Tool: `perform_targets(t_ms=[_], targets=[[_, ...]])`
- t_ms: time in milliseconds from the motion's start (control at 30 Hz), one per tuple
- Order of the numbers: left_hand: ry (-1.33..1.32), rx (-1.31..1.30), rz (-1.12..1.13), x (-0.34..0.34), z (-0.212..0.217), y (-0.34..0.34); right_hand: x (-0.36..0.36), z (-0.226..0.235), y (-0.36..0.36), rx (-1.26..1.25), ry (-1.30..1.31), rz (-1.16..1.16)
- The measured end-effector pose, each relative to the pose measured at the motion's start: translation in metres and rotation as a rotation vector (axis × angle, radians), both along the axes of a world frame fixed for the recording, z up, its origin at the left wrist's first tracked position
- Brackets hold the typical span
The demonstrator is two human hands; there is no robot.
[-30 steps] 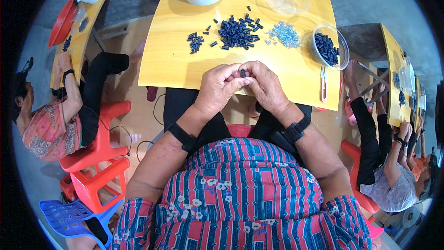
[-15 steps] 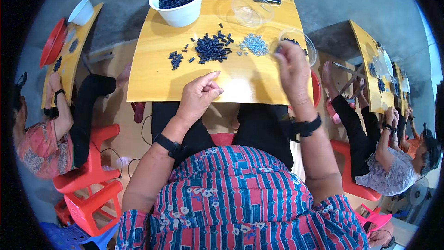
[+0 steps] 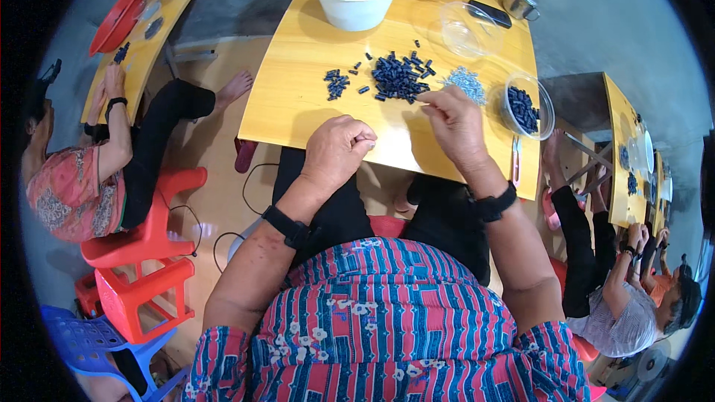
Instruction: Sorting and assembling small black and blue plastic parts at a table.
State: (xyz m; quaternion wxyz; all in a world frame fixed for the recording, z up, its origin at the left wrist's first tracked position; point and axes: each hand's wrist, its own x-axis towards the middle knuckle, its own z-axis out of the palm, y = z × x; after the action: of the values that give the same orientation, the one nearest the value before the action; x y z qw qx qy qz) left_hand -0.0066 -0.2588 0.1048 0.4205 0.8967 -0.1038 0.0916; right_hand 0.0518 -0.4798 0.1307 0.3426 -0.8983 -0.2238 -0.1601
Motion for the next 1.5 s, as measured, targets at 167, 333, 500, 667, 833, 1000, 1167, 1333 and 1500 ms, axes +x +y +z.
perform_targets(t_ms=[167,333,500,667,833,1000,1167,1333,1500], targets=[[0.068,-0.086,-0.027,0.001,0.001,0.003,0.008,-0.006,0.038,-0.041,0.080,0.092],[0.055,-0.124,-0.050,0.000,0.003,0.005,0.013,-0.009,0.048,-0.101,0.037,0.104],[0.048,-0.126,-0.043,0.001,0.003,0.005,0.012,-0.016,0.051,-0.176,0.022,0.088],[0.030,-0.114,-0.035,0.000,0.002,0.005,0.008,-0.015,0.052,-0.201,0.044,0.101],[0.102,-0.139,-0.018,0.001,-0.001,0.005,0.005,-0.021,0.045,-0.258,0.054,0.153],[0.133,-0.208,0.049,0.000,0.001,0.000,-0.012,-0.022,0.040,-0.204,0.078,0.178],[0.143,-0.333,0.050,-0.003,-0.002,-0.007,-0.021,-0.024,0.032,0.137,0.169,0.293],[0.207,-0.648,-0.025,-0.011,0.002,-0.020,-0.029,-0.014,0.024,0.270,0.286,0.290],[0.413,-0.681,-0.036,-0.013,0.005,-0.024,-0.035,-0.009,0.011,-0.004,0.046,0.288]])
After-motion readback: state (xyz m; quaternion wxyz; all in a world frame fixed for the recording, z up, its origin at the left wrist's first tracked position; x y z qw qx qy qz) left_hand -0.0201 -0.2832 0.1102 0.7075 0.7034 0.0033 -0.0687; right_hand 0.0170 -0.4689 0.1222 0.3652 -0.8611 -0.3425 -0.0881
